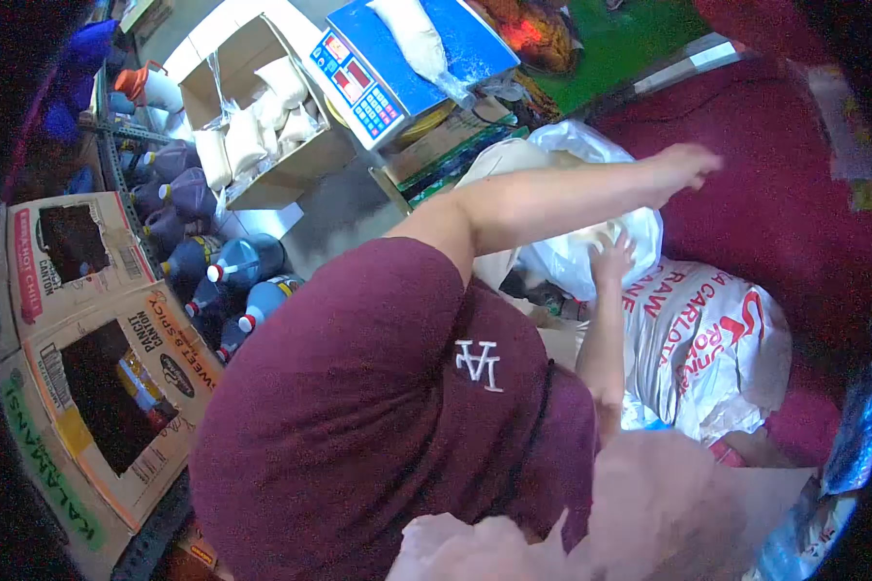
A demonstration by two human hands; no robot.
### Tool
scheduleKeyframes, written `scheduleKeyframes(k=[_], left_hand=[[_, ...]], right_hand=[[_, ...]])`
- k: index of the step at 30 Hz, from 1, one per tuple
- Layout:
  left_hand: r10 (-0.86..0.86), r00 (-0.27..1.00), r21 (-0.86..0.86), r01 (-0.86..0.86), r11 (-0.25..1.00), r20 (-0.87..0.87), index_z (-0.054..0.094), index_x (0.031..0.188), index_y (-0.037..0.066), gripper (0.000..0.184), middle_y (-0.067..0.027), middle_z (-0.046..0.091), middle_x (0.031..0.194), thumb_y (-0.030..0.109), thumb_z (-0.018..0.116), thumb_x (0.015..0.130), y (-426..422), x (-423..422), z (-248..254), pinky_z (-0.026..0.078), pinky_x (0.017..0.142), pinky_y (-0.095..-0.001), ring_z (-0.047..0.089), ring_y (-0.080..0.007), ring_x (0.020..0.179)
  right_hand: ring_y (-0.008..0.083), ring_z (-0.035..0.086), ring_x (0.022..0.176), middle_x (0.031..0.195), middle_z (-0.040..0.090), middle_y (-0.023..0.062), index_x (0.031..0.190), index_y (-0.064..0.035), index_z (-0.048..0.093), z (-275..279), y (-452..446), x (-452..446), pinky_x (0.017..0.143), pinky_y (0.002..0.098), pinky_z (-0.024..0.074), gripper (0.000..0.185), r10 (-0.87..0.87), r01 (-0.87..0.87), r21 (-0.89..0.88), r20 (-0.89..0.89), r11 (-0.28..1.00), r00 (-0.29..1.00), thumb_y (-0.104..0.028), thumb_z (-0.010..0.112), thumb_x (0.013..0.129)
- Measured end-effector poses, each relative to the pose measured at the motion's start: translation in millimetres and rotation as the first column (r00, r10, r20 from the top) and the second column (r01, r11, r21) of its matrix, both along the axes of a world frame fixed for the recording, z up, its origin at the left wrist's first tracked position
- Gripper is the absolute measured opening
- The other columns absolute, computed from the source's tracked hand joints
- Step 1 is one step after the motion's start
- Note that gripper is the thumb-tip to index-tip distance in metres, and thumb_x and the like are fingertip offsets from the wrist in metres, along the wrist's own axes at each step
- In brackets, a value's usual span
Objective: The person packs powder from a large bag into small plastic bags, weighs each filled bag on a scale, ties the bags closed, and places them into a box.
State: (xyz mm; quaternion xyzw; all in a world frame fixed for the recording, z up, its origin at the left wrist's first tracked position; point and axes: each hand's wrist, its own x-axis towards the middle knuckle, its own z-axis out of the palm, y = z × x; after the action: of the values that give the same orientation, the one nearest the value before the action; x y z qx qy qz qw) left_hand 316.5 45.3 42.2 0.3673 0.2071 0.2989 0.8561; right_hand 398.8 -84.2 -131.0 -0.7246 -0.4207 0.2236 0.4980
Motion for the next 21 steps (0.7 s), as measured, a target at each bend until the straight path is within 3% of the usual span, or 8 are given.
scheduleKeyframes(k=[5, 7, 9, 10, 12, 15, 17, 21], left_hand=[[0.111, 0.994, 0.765, -0.059, 0.641, -0.017, 0.063, 0.114, 0.007, 0.044, -0.0139, 0.061, 0.118, 0.041, 0.054, 0.088, -2.4, 33.9, -15.9, 0.038, 0.1, -0.0364, 0.052, -0.0261, 0.117], [0.194, 0.976, 0.974, 0.052, 0.221, -0.096, 0.057, 0.125, 0.022, 0.048, -0.0146, 0.045, 0.137, 0.052, 0.045, 0.09, -35.5, 34.2, -92.6, 0.026, 0.106, -0.0517, 0.038, -0.0332, 0.129], [0.194, 0.901, 0.904, 0.331, 0.271, -0.388, 0.052, 0.13, 0.027, 0.051, -0.0151, 0.037, 0.143, 0.053, 0.048, 0.085, -34.5, 1.0, -131.8, 0.02, 0.106, -0.0599, 0.032, -0.0353, 0.133], [0.223, 0.809, 0.799, 0.418, 0.433, -0.544, 0.051, 0.13, 0.028, 0.053, -0.015, 0.037, 0.143, 0.051, 0.052, 0.084, -24.8, -16.2, -121.1, 0.018, 0.105, -0.0618, 0.03, -0.0342, 0.134], [0.586, 0.649, 0.823, 0.565, 0.055, -0.485, 0.053, 0.128, 0.028, 0.054, -0.0145, 0.035, 0.145, 0.047, 0.061, 0.078, 7.0, -51.9, -119.1, 0.016, 0.103, -0.065, 0.026, -0.0344, 0.136], [0.705, 0.705, 0.951, 0.266, -0.157, -0.081, 0.06, 0.117, 0.027, 0.05, -0.0089, 0.04, 0.141, 0.036, 0.073, 0.069, 46.8, -114.2, -97.5, 0.023, 0.1, -0.0603, 0.031, -0.0319, 0.133], [0.779, 0.616, 0.942, 0.318, -0.111, -0.116, 0.06, 0.117, 0.027, 0.051, -0.0072, 0.04, 0.141, 0.035, 0.074, 0.069, 68.4, -167.1, -92.7, 0.026, 0.099, -0.0595, 0.034, -0.0307, 0.132], [0.856, 0.393, 0.765, 0.644, 0.005, -0.337, 0.04, 0.137, 0.033, 0.078, -0.0102, 0.025, 0.15, 0.042, 0.074, 0.068, 85.2, -270.6, -108.0, 0.02, 0.102, -0.066, 0.021, -0.0371, 0.138]], right_hand=[[0.0263, 0.026, 0.135, 0.147, 0.029, 0.013, 0.14, -0.0105, 0.036, 11.8, -15.4, 9.9, 0.108, 0.0504, 0.0194, 0.069, -0.421, 0.331, -0.282, -0.757, 0.901, 0.5, -0.055, 0.048, 0.088], [0.0295, 0.033, 0.13, 0.137, 0.042, 0.0169, 0.132, -0.0076, 0.043, 39.8, 2.4, 15.3, 0.107, 0.0511, 0.0224, 0.065, 0.289, 0.202, 0.265, -0.952, 0.943, -0.1, -0.057, 0.039, 0.09], [0.0323, 0.038, 0.126, 0.138, 0.041, 0.0203, 0.13, -0.0029, 0.044, 87.3, 3.6, 23.4, 0.104, 0.0524, 0.0278, 0.071, 0.294, 0.216, 0.255, -0.941, 0.942, -0.168, -0.06, 0.036, 0.089], [0.0339, 0.04, 0.125, 0.136, 0.043, 0.0218, 0.129, -0.0001, 0.045, 101.2, -2.2, 31.0, 0.102, 0.0542, 0.0304, 0.074, 0.353, 0.117, 0.348, -0.935, 0.93, -0.023, -0.061, 0.036, 0.089], [0.0385, 0.029, 0.135, 0.143, 0.035, 0.0226, 0.133, -0.0003, 0.044, 150.3, -6.4, 29.6, 0.11, 0.0561, 0.0174, 0.071, 0.754, 0.163, 0.745, -0.657, 0.647, 0.013, -0.057, 0.04, 0.09], [0.0352, 0.032, 0.134, 0.139, 0.042, 0.0205, 0.128, -0.0006, 0.05, 205.5, -20.8, 34.0, 0.114, 0.0515, 0.0114, 0.059, 0.454, 0.312, 0.719, -0.654, 0.621, 0.605, -0.034, 0.064, 0.082], [0.0338, 0.033, 0.133, 0.138, 0.044, 0.0185, 0.127, -0.0044, 0.052, 167.9, -29.9, 82.3, 0.113, 0.0501, 0.0153, 0.054, 0.755, 0.093, 0.837, -0.53, 0.54, 0.386, -0.035, 0.062, 0.084], [0.0316, 0.03, 0.135, 0.14, 0.043, 0.0124, 0.128, -0.0128, 0.053, 41.2, -34.3, 58.9, 0.109, 0.0587, 0.0121, 0.051, 0.178, -0.161, 0.088, -0.252, 0.983, 0.951, -0.042, 0.057, 0.086]])
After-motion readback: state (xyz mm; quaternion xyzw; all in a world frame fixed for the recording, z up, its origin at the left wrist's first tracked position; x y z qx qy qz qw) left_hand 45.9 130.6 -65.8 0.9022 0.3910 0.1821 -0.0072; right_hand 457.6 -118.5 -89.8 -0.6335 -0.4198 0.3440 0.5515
